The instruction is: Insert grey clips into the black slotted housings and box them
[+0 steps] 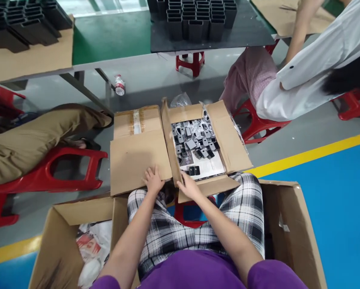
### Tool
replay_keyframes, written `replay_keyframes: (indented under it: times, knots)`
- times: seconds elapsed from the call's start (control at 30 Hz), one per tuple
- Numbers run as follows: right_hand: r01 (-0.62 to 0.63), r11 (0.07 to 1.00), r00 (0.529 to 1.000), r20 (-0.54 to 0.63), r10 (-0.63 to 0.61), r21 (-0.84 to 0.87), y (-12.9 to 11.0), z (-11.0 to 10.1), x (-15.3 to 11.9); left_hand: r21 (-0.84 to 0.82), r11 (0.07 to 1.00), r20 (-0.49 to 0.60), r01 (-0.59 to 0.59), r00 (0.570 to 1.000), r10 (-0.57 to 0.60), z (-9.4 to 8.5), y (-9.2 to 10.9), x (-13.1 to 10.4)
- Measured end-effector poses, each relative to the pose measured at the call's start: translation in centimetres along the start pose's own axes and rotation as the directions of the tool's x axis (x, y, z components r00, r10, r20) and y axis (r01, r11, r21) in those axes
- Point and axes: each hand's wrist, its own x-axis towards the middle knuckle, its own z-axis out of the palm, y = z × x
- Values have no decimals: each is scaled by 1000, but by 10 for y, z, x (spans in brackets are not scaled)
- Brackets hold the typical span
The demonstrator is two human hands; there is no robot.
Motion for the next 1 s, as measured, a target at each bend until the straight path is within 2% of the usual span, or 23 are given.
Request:
replay_keyframes:
  times: [0.1, 0.23, 0.33, 0.4, 0.5, 0.53, 0.6, 0.67, 0.77, 0.87, 1.0]
  knots:
    - [89, 996, 988, 128, -90, 13, -24, 12, -2, 132, 991, 45, -11, 999, 5, -11, -21, 9]
    - [155, 988, 954, 261, -144, -21, -38, 14, 9, 236, 970, 57, -60, 997, 48, -33, -46, 2]
    - [207, 976, 914, 367, -172, -59, -43, 19, 24, 280, 960, 5, -27, 1000, 26, -60, -71, -5]
    - [232, 968, 887, 428, -171, -93, -47, 26, 36, 290, 956, -60, 47, 998, -31, -81, -88, -8]
    - [248, 956, 862, 486, -145, -155, -54, 43, 51, 298, 946, -155, 130, 984, -86, -100, -95, -13]
    - [247, 953, 860, 494, -130, -178, -56, 49, 54, 306, 945, -167, 118, 984, -69, -100, -91, -14]
    - [234, 946, 863, 496, -96, -224, -59, 61, 58, 328, 944, -141, 40, 990, 8, -89, -73, -16]
    - [221, 941, 867, 493, -71, -254, -58, 69, 59, 342, 939, -68, -43, 995, 70, -67, -50, -16]
    - [228, 942, 864, 498, -79, -245, -49, 71, 57, 348, 935, 26, -62, 998, 57, -38, -25, -14]
    - [237, 951, 865, 489, -113, -200, -34, 68, 51, 354, 934, 66, -59, 997, 38, -28, -24, -11]
    - [193, 969, 901, 420, -111, -157, -24, 72, 34, 348, 931, 114, -105, 991, 69, -33, -39, -10]
